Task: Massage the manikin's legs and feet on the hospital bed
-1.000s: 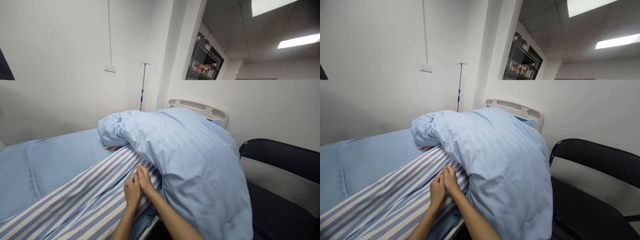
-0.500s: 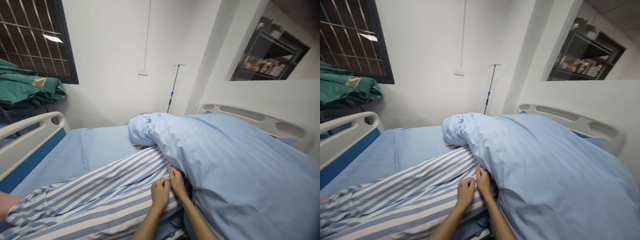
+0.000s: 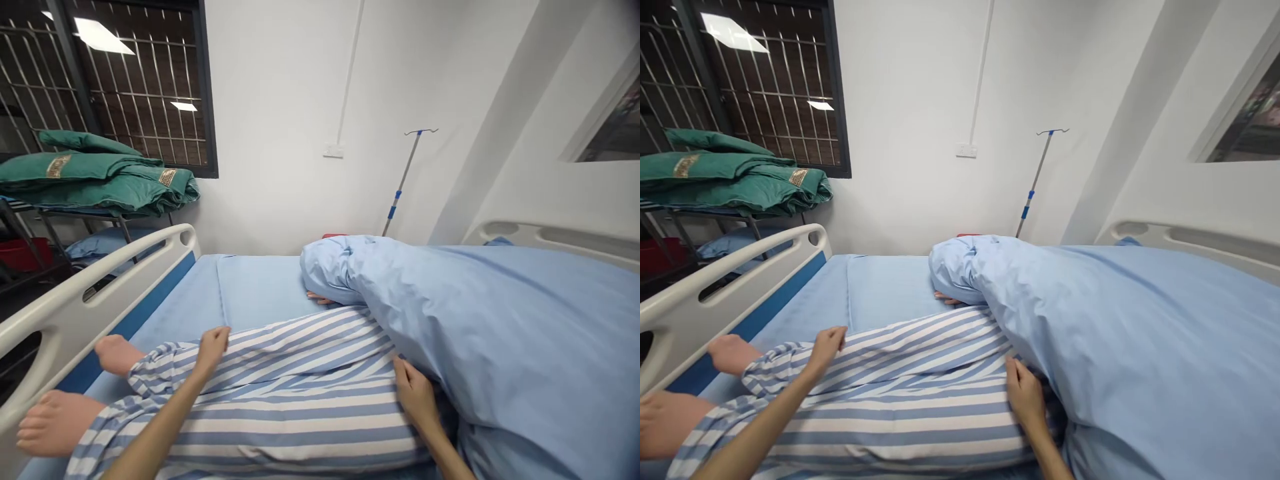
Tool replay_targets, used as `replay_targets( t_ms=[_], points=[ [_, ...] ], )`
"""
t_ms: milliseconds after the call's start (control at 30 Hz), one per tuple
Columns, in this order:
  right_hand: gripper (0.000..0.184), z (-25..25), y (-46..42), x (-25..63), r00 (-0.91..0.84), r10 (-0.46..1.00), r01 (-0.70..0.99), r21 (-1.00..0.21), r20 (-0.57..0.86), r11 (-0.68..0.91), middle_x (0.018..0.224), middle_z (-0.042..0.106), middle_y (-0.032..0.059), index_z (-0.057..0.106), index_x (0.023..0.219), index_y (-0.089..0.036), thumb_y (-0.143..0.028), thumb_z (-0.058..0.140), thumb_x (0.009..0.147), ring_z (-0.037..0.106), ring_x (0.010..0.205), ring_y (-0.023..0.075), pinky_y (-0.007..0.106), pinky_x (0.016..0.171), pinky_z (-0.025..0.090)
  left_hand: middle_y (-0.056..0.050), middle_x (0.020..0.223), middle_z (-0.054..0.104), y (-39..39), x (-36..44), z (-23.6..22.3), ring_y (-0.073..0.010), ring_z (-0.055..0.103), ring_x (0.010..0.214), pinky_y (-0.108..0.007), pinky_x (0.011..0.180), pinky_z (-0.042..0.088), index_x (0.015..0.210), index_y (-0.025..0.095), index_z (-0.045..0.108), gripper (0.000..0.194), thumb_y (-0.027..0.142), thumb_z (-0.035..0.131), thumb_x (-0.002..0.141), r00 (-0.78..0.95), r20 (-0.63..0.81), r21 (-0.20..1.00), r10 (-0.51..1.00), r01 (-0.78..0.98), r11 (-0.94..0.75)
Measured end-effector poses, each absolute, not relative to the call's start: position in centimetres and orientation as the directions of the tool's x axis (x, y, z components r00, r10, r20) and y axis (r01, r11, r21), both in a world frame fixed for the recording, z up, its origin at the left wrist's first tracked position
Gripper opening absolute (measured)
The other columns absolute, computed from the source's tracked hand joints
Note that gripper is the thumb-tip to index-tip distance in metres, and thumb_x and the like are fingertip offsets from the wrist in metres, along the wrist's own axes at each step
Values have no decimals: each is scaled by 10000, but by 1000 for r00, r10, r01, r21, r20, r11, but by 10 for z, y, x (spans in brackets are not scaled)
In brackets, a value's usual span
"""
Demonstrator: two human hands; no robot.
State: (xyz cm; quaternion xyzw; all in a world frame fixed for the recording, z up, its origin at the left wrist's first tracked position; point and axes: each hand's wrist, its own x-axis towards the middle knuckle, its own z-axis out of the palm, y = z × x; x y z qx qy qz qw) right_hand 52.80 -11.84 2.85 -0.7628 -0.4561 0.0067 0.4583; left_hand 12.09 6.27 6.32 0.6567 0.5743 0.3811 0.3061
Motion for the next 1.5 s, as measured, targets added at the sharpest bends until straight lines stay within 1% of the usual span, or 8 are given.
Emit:
replay_targets(
  t_ms=[167, 433, 600, 767, 867, 1000, 1167, 1500],
  points=[
    [440, 25, -118, 527, 589, 702, 715, -662, 400, -222, 566, 557, 39, 525, 588, -202, -537, 328, 795, 517, 591, 189, 249, 561, 391, 34, 410, 416, 93, 47, 40, -127, 428, 512, -227, 559, 282, 448, 197, 400, 369, 415, 403, 745, -48, 164, 770, 985, 630, -97],
    [459, 31, -103, 523, 553, 751, 798, -489, 362, -352, 488, 511, 36, 462, 511, -211, -548, 313, 785, 462, 497, 182, 278, 491, 342, -6, 573, 555, 105, 24, -2, -135, 457, 588, -235, 541, 201, 560, 202, 512, 308, 357, 359, 778, -86, 288, 416, 954, 908, -44],
    [450, 29, -49, 441, 345, 868, 869, -472, 358, -151, 456, 451, 6, 393, 514, -210, -532, 315, 818, 390, 466, 138, 264, 488, 289, -22, 609, 611, 105, 29, -6, -146, 497, 604, -253, 544, 171, 602, 209, 556, 297, 340, 363, 786, -98, 351, 329, 931, 944, -25],
    [424, 43, 38, 292, 47, 926, 812, -554, 375, 184, 471, 360, -40, 333, 528, -194, -419, 301, 885, 324, 471, 94, 234, 493, 240, -20, 610, 629, 104, 29, -8, -135, 513, 583, -261, 539, 165, 607, 211, 571, 306, 326, 363, 800, -92, 348, 324, 933, 946, -28],
    [423, 51, 87, 211, 58, 877, 745, -605, 476, 280, 468, 302, -55, 328, 524, -191, -380, 293, 901, 282, 464, 86, 229, 496, 228, -18, 623, 640, 104, 29, -10, -128, 524, 588, -263, 545, 172, 604, 207, 566, 318, 324, 358, 815, -77, 353, 326, 932, 944, -46],
    [436, 30, 122, 141, 93, 891, 704, -662, 444, 257, 476, 381, -42, 397, 531, -188, -362, 269, 911, 342, 473, 90, 226, 495, 232, -22, 660, 657, 105, 27, -12, -132, 540, 607, -270, 549, 168, 644, 210, 575, 313, 327, 356, 834, -53, 341, 326, 938, 943, -66],
    [416, -1, 122, 120, 20, 935, 785, -585, 353, 205, 543, 523, -18, 506, 613, -196, -348, 268, 918, 439, 519, 105, 230, 529, 245, -32, 718, 670, 106, 27, -10, -144, 555, 648, -270, 557, 185, 721, 213, 591, 298, 306, 342, 856, -41, 298, 343, 954, 937, -67],
    [387, -2, 116, 123, -15, 927, 841, -496, 376, 214, 573, 557, -17, 521, 676, -200, -344, 262, 925, 465, 534, 104, 240, 534, 218, -40, 732, 670, 104, 27, -5, -160, 558, 655, -271, 549, 183, 727, 216, 586, 301, 335, 343, 859, -25, 266, 350, 964, 934, -73]
  ],
)
